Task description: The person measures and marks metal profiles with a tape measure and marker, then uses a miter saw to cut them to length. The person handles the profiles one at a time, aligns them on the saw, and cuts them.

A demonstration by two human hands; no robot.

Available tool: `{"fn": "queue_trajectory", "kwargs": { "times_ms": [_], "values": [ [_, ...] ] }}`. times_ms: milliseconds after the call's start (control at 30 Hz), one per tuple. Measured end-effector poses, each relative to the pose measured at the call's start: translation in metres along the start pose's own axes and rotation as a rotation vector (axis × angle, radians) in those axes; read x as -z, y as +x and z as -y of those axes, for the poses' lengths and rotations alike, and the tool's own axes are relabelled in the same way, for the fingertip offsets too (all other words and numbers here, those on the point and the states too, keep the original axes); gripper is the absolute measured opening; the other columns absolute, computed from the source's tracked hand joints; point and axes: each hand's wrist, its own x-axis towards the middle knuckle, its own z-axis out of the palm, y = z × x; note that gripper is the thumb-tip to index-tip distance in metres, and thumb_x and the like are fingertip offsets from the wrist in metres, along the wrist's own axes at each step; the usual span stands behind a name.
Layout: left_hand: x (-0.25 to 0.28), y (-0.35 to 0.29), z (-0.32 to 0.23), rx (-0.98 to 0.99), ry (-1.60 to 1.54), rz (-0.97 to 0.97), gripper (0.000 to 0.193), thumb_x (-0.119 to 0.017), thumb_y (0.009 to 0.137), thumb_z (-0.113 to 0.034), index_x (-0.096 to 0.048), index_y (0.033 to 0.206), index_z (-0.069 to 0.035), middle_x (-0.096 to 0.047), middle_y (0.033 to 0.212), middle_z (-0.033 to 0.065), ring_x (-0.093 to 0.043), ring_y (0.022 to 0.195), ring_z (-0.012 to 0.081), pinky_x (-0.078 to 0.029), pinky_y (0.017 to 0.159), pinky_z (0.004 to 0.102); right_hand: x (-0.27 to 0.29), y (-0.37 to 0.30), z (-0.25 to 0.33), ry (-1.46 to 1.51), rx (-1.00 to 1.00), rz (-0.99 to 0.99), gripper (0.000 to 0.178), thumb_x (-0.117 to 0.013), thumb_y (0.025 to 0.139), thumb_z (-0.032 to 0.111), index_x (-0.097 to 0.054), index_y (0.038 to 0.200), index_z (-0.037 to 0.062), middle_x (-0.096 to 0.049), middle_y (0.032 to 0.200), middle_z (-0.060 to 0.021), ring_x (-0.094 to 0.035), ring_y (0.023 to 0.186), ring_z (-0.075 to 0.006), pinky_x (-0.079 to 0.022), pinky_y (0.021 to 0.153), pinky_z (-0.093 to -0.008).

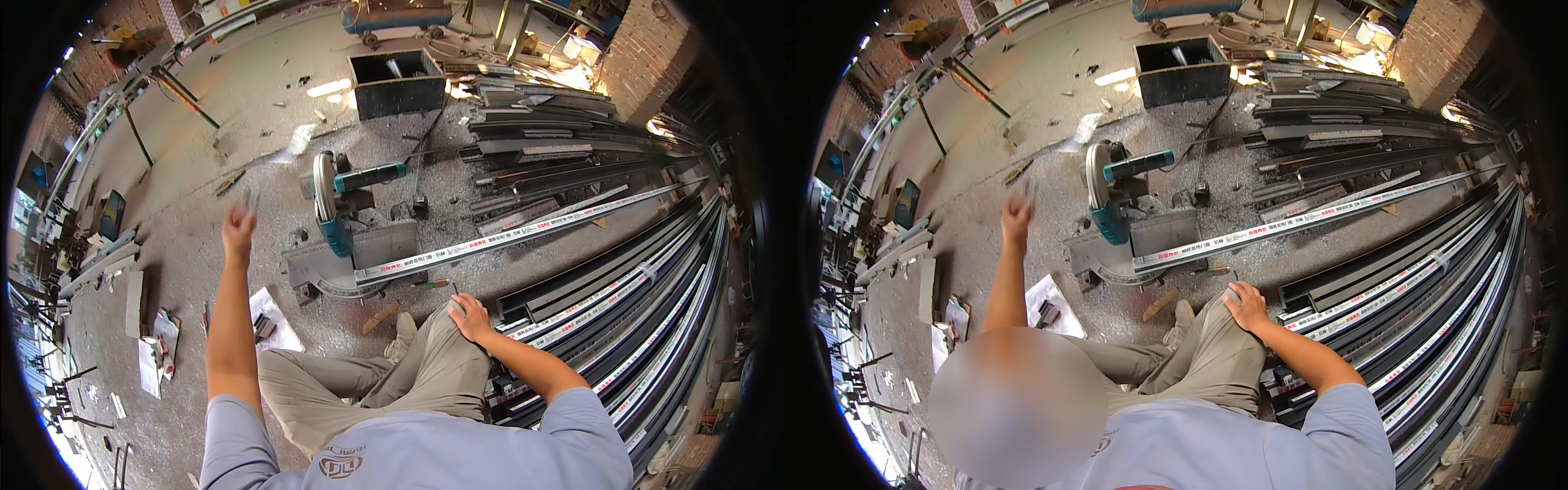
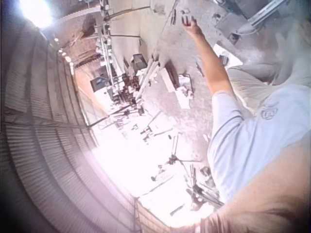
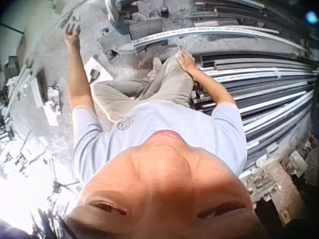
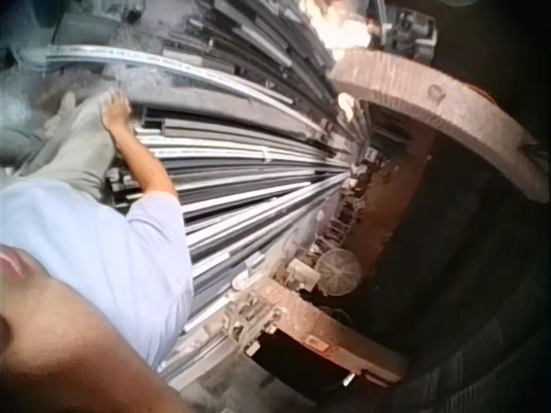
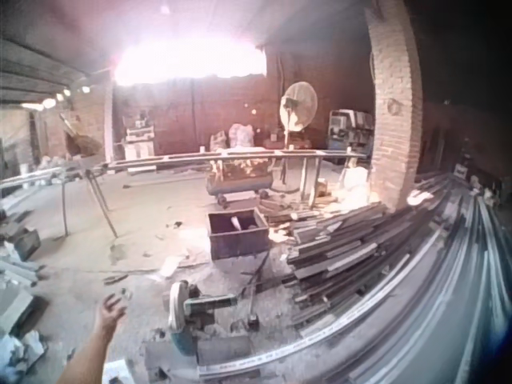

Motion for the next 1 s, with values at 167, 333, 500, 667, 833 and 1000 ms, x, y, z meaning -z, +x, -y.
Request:
{"fn": "queue_trajectory", "kwargs": {
  "times_ms": [167, 333, 500, 667, 833, 1000],
  "values": [
    [-0.021, 0.018, -0.178, -0.345, -0.087, -0.117, 0.055, -0.068, 0.101, -0.012, -0.049, 0.152, -0.005, -0.057, 0.149, 0.0135, -0.063, 0.118, 0.0193, -0.051, 0.101, 0.0313, -0.006, -0.001, 0.007, 0.075, 0.053, -0.032, 0.06, -0.062, 0.096, 0.058, -0.063, 0.143, 0.0203, -0.052, 0.155, -0.0106, -0.047, 0.143, -0.0338, -0.037, 0.115, -0.0515],
    [0.028, -0.094, -0.076, -0.345, 0.508, -0.03, 0.05, -0.074, 0.096, -0.017, -0.059, 0.141, -0.001, -0.064, 0.138, 0.0185, -0.064, 0.119, 0.0249, -0.053, 0.099, 0.0367, -0.005, -0.012, 0.006, 0.085, 0.049, -0.09, 0.061, -0.064, 0.095, 0.058, -0.064, 0.143, 0.0199, -0.053, 0.154, -0.0109, -0.046, 0.143, -0.0342, -0.036, 0.116, -0.0509],
    [0.126, -0.295, 0.011, -0.146, 0.989, 0.12, 0.049, -0.074, 0.092, -0.027, -0.065, 0.136, -0.007, -0.056, 0.147, 0.0244, -0.05, 0.137, 0.044, -0.038, 0.118, 0.0494, 0.005, -0.028, 0.003, 0.069, 0.094, -0.135, 0.062, -0.065, 0.094, 0.057, -0.063, 0.142, 0.0181, -0.055, 0.151, -0.0127, -0.049, 0.139, -0.0362, -0.038, 0.115, -0.0514],
    [0.18, -0.421, 0.001, 0.203, 1.02, 0.039, 0.064, -0.07, 0.097, -0.04, -0.054, 0.152, -0.012, -0.04, 0.162, 0.0265, -0.036, 0.15, 0.0442, -0.029, 0.124, 0.0504, 0.019, -0.01, 0.006, 0.076, 0.125, 0.03, 0.064, -0.065, 0.095, 0.058, -0.064, 0.141, 0.0135, -0.057, 0.147, -0.0188, -0.053, 0.135, -0.0405, -0.043, 0.113, -0.0483],
    [0.144, -0.459, -0.027, 0.308, 1.134, 0.116, 0.093, -0.07, 0.095, -0.048, -0.023, 0.168, -0.015, -0.012, 0.172, 0.0279, -0.015, 0.159, 0.0447, -0.02, 0.129, 0.0501, 0.017, 0.039, 0.004, 0.088, 0.054, 0.259, 0.072, -0.069, 0.092, 0.057, -0.064, 0.139, 0.0034, -0.057, 0.145, -0.0249, -0.055, 0.134, -0.0419, -0.044, 0.113, -0.0455],
    [0.142, -0.457, -0.031, 0.308, 1.19, 0.099, 0.093, -0.07, 0.095, -0.05, -0.023, 0.168, -0.016, -0.013, 0.172, 0.0294, -0.017, 0.157, 0.048, -0.019, 0.128, 0.0523, 0.003, 0.087, 0.014, 0.046, 0.092, 0.096, 0.082, -0.073, 0.088, 0.056, -0.054, 0.15, 0.0052, -0.049, 0.154, -0.0243, -0.046, 0.141, -0.0445, -0.039, 0.118, -0.0495]
  ]
}}
